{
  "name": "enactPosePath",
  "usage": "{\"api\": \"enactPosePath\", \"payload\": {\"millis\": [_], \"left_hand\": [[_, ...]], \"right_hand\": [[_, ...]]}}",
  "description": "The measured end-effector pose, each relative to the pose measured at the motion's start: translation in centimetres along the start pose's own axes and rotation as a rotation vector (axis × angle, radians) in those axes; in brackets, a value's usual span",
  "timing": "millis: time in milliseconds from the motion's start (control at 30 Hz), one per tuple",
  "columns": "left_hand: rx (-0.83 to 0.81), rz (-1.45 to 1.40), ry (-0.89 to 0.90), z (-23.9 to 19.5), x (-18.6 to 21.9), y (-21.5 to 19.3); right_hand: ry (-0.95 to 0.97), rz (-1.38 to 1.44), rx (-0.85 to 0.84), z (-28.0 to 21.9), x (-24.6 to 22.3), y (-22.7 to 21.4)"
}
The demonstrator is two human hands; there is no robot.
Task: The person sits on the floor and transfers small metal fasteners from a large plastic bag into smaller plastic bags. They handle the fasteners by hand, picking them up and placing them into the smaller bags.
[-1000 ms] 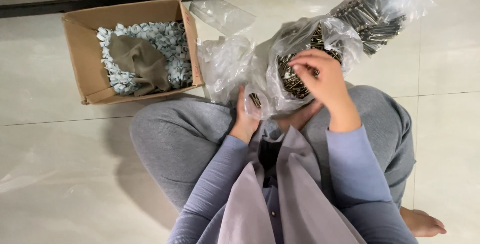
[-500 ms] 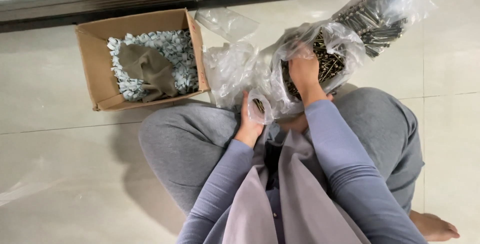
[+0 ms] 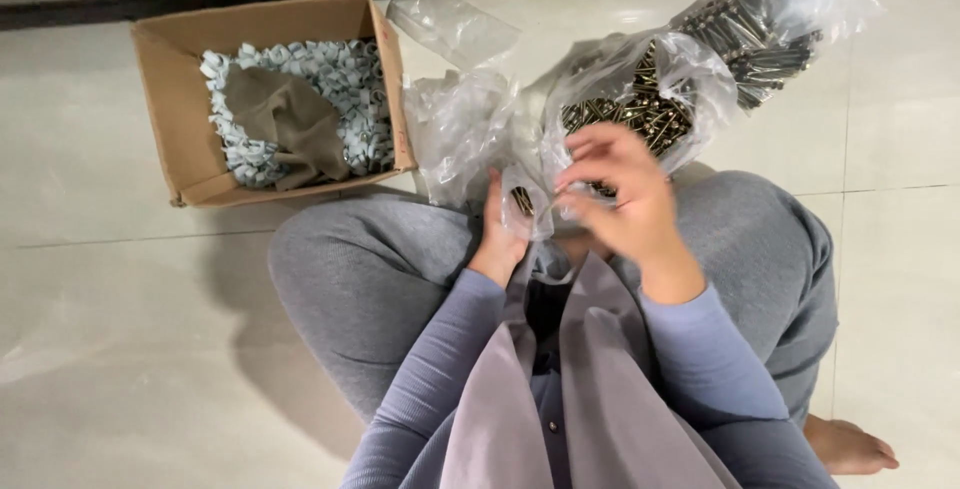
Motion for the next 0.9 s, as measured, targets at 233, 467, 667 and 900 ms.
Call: {"api": "enactPosePath", "payload": {"millis": [233, 467, 667, 900], "left_hand": [[-0.149, -0.054, 0.071, -1.0, -0.3, 0.9], [0.078, -0.014, 0.073, -2.1, 0.1, 1.7], [0.148, 0.120, 0.009, -4.6, 1.1, 4.2], [0.059, -0.008, 0.114, -1.1, -0.5, -0.4]], "right_hand": [[-0.220, -0.533, -0.176, -1.5, 0.3, 4.2], [-0.055, -0.260, -0.171, -0.3, 0.7, 2.6], [0.291, -0.398, -0.227, -1.3, 10.7, -1.3], [0.465, -0.678, -0.286, -1.7, 19.6, -1.6]]}}
Point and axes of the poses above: each hand's wrist, its own z-axis towards the middle knuckle, its own y-axis out of the palm, x = y × z, the point moved 5 cm from there along z, towards the middle knuckle, and after that the axes turned 3 degrees about -y, right-handed, at the moved point
